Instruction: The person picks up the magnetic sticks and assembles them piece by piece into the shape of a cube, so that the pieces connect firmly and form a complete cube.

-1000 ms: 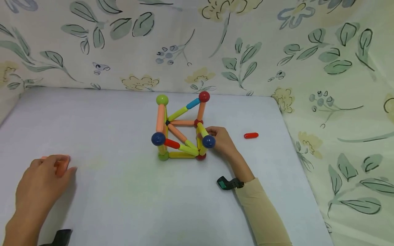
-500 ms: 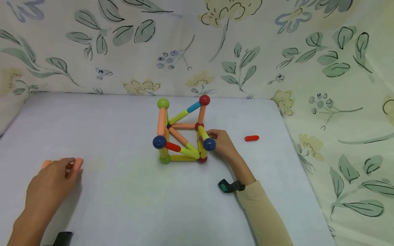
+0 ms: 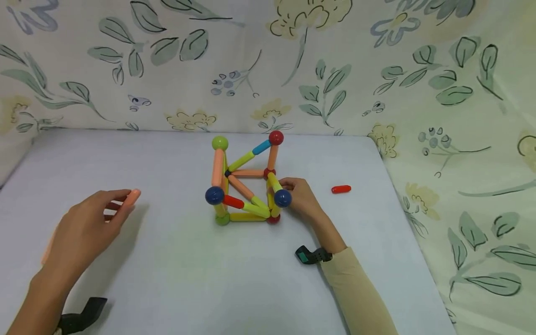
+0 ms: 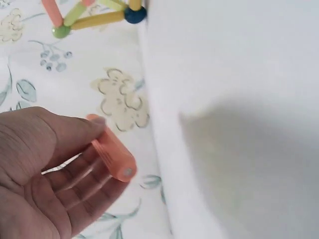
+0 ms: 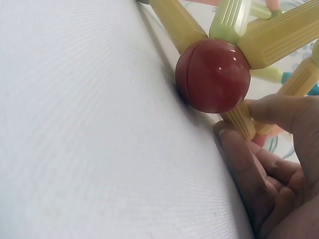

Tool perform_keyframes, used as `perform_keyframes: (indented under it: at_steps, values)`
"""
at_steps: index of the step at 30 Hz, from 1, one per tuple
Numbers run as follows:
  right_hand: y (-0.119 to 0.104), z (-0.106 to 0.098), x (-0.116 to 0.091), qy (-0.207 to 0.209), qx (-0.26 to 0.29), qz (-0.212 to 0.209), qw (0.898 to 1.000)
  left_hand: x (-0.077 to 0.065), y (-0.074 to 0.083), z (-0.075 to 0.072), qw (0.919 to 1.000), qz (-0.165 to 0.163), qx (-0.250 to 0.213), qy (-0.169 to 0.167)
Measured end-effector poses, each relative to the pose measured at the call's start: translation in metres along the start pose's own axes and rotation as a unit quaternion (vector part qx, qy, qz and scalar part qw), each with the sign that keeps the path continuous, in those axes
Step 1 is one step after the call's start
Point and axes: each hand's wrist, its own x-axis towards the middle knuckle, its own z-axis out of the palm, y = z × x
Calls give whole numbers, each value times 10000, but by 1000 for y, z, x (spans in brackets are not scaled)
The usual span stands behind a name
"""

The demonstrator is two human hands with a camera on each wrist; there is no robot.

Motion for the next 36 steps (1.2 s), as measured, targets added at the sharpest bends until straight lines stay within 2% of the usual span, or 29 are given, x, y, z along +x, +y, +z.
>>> perform_keyframes:
  at_steps: [2,4,7,10,12,17,20,23,26,29,32,36]
  values:
    - [0,-1,0,11,-28,-45,10000,7,13,0,9994,189,-194,204]
    - [0,-2,0,10,-41,-73,10000,15,27,0,9969,514,-378,468]
    - [-1,-4,0,1,-87,-103,9999,28,49,-2,9897,1008,-612,810]
    - [-2,-5,0,9,-171,-103,9998,43,72,-8,9816,1441,-856,912]
    - [-2,-6,1,39,-205,-97,9997,55,88,-13,9776,1635,-1036,830]
    - [-1,-3,1,29,-83,-32,10000,82,124,-19,9728,1990,-1144,318]
    - [1,-1,0,-16,11,-24,10000,96,143,-16,9689,2199,-1138,21]
    - [2,0,0,-21,32,-77,10000,109,161,-11,9615,2403,-1308,-247]
    - [3,1,0,-7,94,-157,9998,122,174,-3,9534,2582,-1478,-508]
    - [2,0,1,-43,201,-190,9996,135,185,5,9486,2668,-1520,-764]
    - [1,0,0,-113,305,-143,9994,143,193,13,9484,2689,-1391,-947]
    - [0,-1,-1,-80,247,-121,9996,147,198,19,9509,2717,-1100,-993]
